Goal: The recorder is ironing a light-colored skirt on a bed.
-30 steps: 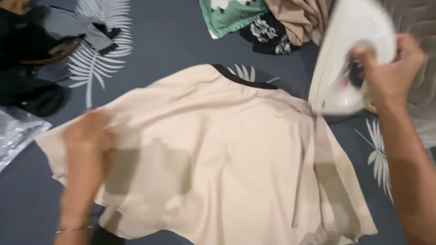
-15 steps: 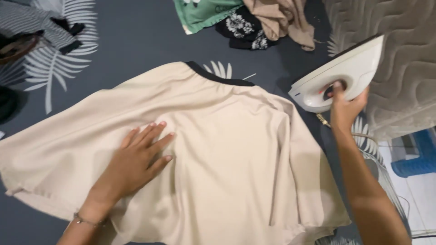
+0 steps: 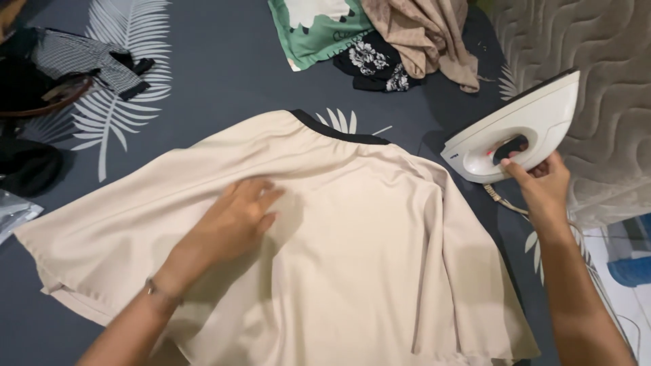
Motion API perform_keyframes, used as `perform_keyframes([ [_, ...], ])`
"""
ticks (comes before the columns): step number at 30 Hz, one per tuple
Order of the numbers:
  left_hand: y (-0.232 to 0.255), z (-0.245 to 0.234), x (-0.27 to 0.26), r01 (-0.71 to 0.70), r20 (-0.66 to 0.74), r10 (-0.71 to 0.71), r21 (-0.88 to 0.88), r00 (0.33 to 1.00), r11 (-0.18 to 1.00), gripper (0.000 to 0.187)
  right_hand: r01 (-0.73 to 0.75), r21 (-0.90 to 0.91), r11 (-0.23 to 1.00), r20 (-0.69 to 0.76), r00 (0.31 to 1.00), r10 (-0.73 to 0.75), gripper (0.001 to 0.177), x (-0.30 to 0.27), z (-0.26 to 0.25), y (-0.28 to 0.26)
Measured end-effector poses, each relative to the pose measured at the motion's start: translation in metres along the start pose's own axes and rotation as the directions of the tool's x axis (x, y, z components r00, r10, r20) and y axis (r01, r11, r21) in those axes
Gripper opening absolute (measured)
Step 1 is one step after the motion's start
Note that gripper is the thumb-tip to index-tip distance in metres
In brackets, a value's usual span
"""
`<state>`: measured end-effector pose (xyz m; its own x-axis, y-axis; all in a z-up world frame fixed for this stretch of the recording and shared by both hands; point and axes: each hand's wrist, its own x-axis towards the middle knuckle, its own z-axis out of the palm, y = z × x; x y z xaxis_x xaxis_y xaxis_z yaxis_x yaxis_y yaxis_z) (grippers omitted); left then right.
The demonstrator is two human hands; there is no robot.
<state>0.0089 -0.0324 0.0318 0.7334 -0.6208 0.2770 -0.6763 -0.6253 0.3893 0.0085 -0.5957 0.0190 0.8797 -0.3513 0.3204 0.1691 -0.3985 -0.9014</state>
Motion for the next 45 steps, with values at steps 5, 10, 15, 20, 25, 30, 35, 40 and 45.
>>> perform_keyframes([
  [5,-0.051,-0.004,0.041,0.012,-0.177,-0.014,-0.011,0.984,1.0,0.039,0.027,-0.011,1.0,0.002,1.0,-0.027,0.045,-0.003,0.001,-0.008],
  [10,-0.109,0.007,0.073,0.113,-0.324,-0.115,-0.025,0.939,0.993,0.034,0.077,-0.138,0.988,-0.106,0.99,-0.092,0.071,-0.036,0.015,-0.035],
  [15,-0.105,0.011,0.102,0.548,-0.032,-0.555,-0.119,0.831,0.828,0.055,0.433,-0.584,0.687,0.287,0.901,-0.325,0.033,-0.083,0.071,-0.086],
  [20,-0.102,0.017,0.088,0.423,-0.062,-0.435,-0.146,0.898,0.894,0.06,0.467,-0.538,0.702,0.477,0.855,-0.204,0.047,-0.091,0.107,-0.068],
  [25,-0.105,0.015,0.063,0.383,-0.027,-0.407,-0.292,0.913,0.876,0.048,0.333,-0.58,0.744,0.601,0.791,0.114,0.029,-0.081,0.095,-0.081],
  [30,-0.095,-0.007,0.029,-0.095,0.169,0.173,-0.392,0.97,0.915,0.03,0.205,-0.614,0.762,0.789,0.144,0.597,0.022,-0.057,0.093,-0.124],
  [35,-0.048,-0.037,0.023,0.175,0.316,-0.047,-0.391,0.948,0.903,0.03,0.218,-0.55,0.806,0.636,0.734,0.236,0.032,-0.062,0.134,-0.139],
  [40,-0.029,-0.04,0.016,0.138,0.176,-0.116,-0.119,0.977,0.983,0.07,0.782,-0.386,0.488,0.729,0.583,-0.358,0.044,-0.05,0.158,-0.121],
  [45,-0.063,-0.098,0.052,0.119,-0.136,-0.167,-0.303,0.977,0.945,0.016,0.469,-0.356,0.808,0.776,0.63,-0.024,0.017,0.033,0.134,-0.174],
])
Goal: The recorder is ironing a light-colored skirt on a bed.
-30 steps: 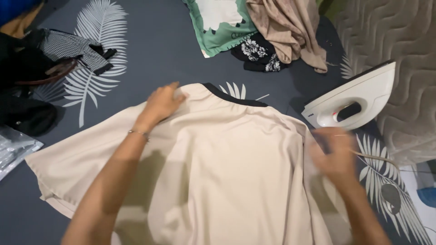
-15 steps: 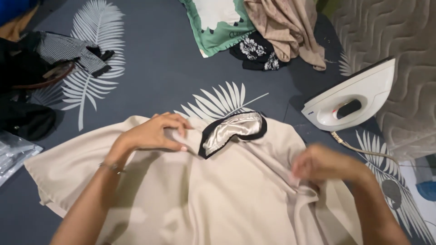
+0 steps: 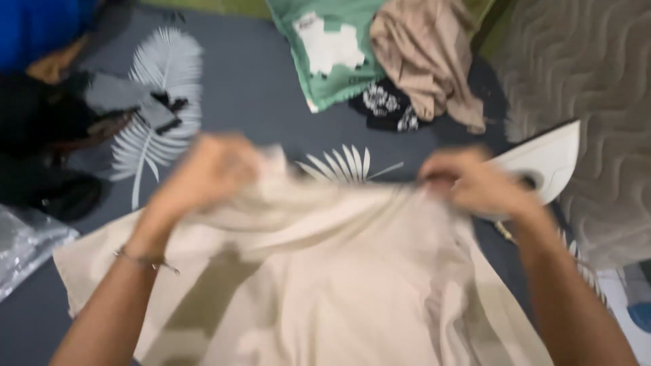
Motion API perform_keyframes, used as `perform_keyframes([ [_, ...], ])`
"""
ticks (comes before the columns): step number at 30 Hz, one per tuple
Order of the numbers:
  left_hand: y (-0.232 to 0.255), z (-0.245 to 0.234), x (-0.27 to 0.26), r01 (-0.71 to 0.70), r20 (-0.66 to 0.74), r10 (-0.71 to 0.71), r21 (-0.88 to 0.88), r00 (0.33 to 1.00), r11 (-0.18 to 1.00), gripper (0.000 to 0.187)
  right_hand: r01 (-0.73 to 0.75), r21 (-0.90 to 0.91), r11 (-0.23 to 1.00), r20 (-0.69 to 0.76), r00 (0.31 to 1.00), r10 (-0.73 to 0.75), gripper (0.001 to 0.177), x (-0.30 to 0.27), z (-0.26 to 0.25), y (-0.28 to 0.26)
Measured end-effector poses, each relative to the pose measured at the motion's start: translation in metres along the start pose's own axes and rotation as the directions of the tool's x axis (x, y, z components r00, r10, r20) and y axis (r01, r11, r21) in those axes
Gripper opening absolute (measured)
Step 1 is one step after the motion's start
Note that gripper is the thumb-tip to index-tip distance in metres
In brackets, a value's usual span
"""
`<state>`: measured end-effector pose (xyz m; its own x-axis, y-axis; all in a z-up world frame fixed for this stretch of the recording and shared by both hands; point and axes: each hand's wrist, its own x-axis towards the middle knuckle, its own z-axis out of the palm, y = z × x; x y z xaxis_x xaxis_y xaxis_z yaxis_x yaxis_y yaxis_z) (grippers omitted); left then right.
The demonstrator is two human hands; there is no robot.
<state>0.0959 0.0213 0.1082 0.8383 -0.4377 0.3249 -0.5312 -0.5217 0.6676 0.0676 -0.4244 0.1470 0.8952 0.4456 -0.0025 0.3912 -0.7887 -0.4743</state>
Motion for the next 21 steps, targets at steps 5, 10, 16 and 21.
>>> perform_keyframes([
  [5,-0.031,-0.043,0.094,-0.277,-0.321,0.271,0.03,0.907,0.96,0.012,0.02,0.121,0.992,-0.203,0.979,0.005,0.022,0.086,-0.06,0.02],
  [10,-0.003,-0.087,0.156,0.06,-0.329,0.429,0.846,0.841,0.53,0.015,-0.021,-0.388,0.922,-0.472,0.863,-0.179,0.019,0.123,-0.127,0.014],
  [16,0.063,-0.103,0.122,-0.086,-0.618,0.608,0.663,0.498,0.744,0.007,0.223,-0.505,0.834,-0.728,0.41,-0.55,0.02,0.078,-0.14,-0.049],
  [21,0.024,-0.066,0.052,-0.299,-0.378,0.48,0.445,0.792,0.844,0.01,0.137,-0.26,0.956,-0.703,0.651,-0.285,0.01,0.038,-0.07,-0.04],
])
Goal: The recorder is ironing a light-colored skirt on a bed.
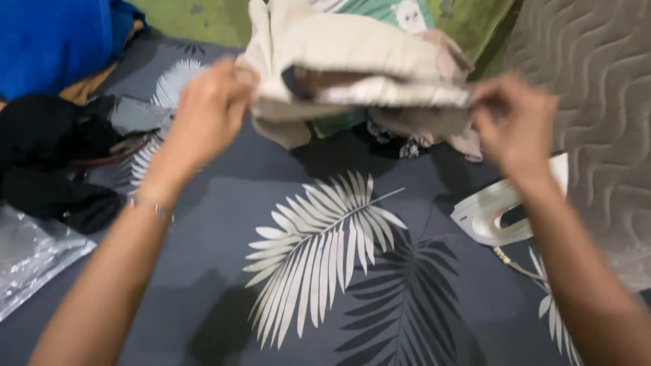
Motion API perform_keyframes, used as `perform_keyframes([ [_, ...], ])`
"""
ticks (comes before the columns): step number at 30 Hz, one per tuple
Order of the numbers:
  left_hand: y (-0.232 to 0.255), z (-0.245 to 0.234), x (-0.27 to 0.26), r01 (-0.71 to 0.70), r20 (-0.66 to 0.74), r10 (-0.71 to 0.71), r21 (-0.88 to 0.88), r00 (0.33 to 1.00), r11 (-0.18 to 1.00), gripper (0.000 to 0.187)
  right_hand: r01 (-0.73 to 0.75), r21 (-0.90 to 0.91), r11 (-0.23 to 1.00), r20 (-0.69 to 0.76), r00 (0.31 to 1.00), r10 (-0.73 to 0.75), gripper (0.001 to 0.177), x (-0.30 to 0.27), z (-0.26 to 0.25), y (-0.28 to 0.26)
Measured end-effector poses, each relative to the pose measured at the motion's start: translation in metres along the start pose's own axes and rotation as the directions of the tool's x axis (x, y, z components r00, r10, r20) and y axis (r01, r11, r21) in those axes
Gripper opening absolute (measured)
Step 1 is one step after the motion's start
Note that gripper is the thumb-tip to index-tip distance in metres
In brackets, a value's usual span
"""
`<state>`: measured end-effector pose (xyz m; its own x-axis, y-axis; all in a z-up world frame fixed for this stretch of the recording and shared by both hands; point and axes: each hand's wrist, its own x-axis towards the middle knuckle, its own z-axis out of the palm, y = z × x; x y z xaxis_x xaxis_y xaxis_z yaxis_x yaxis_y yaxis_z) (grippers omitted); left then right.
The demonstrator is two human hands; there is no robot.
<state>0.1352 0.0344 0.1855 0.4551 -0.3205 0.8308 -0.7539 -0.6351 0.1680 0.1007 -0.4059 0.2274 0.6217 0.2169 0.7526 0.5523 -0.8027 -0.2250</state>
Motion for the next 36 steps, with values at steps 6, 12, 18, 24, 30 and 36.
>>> perform_keyframes([
  [6,0.018,0.029,-0.171,0.254,0.341,-0.203,-0.111,0.918,0.961,0.031,-0.296,0.031,0.955,0.444,0.86,0.253,0.037,-0.157,0.037,-0.053],
  [12,0.069,-0.009,-0.214,0.434,0.535,-0.336,-0.065,0.775,0.899,0.043,-0.288,0.104,0.952,0.638,0.754,0.159,0.038,-0.242,0.045,-0.058],
  [18,0.068,-0.02,-0.252,0.372,0.508,-0.336,0.033,0.793,0.928,0.037,-0.178,0.183,0.967,0.563,0.825,0.045,0.02,-0.253,0.037,-0.086],
  [24,0.093,-0.06,-0.253,0.641,0.567,-0.621,0.199,0.541,0.741,0.028,-0.347,0.282,0.894,0.775,0.632,0.001,0.024,-0.233,0.02,-0.121],
  [30,0.067,-0.074,-0.322,0.596,0.793,-0.569,0.355,0.216,0.72,0.021,-0.616,0.262,0.743,0.961,0.239,-0.14,0.02,-0.217,0.007,-0.126],
  [36,0.129,-0.102,-0.153,0.568,0.746,-0.629,0.622,-0.22,0.539,0.033,-0.52,0.565,0.641,0.656,-0.188,-0.73,0.029,-0.249,0.049,-0.088],
])
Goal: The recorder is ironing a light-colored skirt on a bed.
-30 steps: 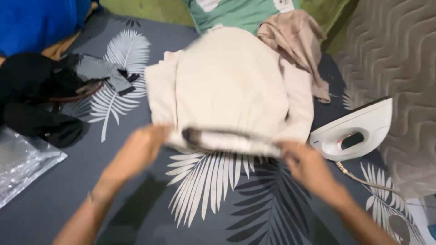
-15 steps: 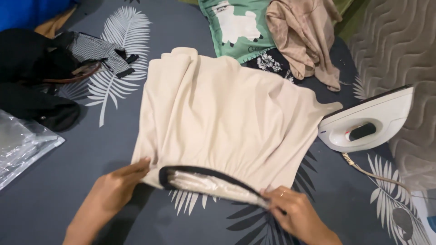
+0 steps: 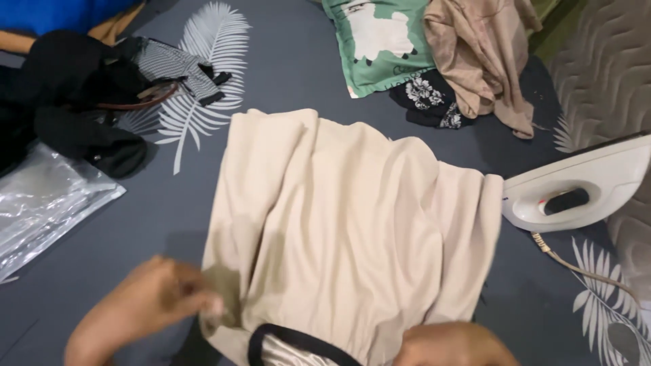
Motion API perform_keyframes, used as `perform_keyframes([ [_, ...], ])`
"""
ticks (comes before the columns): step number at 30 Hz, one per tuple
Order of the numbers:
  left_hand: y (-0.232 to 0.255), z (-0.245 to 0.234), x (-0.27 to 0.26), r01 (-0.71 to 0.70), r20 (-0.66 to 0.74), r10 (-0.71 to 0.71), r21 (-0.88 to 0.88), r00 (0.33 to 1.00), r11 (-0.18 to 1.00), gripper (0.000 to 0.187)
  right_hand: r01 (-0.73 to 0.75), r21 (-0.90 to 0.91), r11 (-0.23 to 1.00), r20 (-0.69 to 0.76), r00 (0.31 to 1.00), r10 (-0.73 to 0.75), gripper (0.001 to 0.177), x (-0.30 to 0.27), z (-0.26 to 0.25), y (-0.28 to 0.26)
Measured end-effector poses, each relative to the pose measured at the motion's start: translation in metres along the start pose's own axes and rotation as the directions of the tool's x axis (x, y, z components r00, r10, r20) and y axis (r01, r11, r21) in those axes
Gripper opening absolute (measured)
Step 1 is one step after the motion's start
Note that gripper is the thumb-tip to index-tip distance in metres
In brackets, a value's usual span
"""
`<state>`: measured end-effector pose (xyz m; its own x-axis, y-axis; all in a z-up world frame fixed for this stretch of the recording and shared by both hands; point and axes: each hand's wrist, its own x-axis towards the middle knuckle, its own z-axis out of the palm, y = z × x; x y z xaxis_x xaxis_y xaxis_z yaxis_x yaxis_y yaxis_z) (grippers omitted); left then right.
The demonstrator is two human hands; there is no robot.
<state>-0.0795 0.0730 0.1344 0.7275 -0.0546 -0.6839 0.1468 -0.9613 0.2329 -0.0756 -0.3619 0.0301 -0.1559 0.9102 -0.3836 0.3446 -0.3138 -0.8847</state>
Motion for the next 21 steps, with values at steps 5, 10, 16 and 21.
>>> perform_keyframes([
  [5,0.016,0.029,0.045,-0.48,-0.556,0.336,-0.132,0.76,0.867,0.038,-0.308,0.048,0.95,-0.716,0.652,0.248,0.029,0.024,-0.047,-0.033],
  [10,0.076,0.059,0.122,-0.796,-0.618,0.741,0.295,0.264,0.529,0.049,-0.647,-0.302,0.7,-0.944,0.305,-0.126,0.044,0.043,-0.087,-0.003],
  [16,0.041,0.054,0.166,-0.385,-0.757,0.566,0.441,0.326,0.811,0.052,-0.975,0.081,0.209,-0.992,-0.058,0.114,0.061,0.01,-0.062,0.065],
  [21,-0.008,0.036,0.115,0.13,-0.87,0.399,0.449,0.29,0.884,0.029,-0.97,0.146,0.197,-0.895,-0.044,0.445,0.046,-0.027,-0.021,0.036],
])
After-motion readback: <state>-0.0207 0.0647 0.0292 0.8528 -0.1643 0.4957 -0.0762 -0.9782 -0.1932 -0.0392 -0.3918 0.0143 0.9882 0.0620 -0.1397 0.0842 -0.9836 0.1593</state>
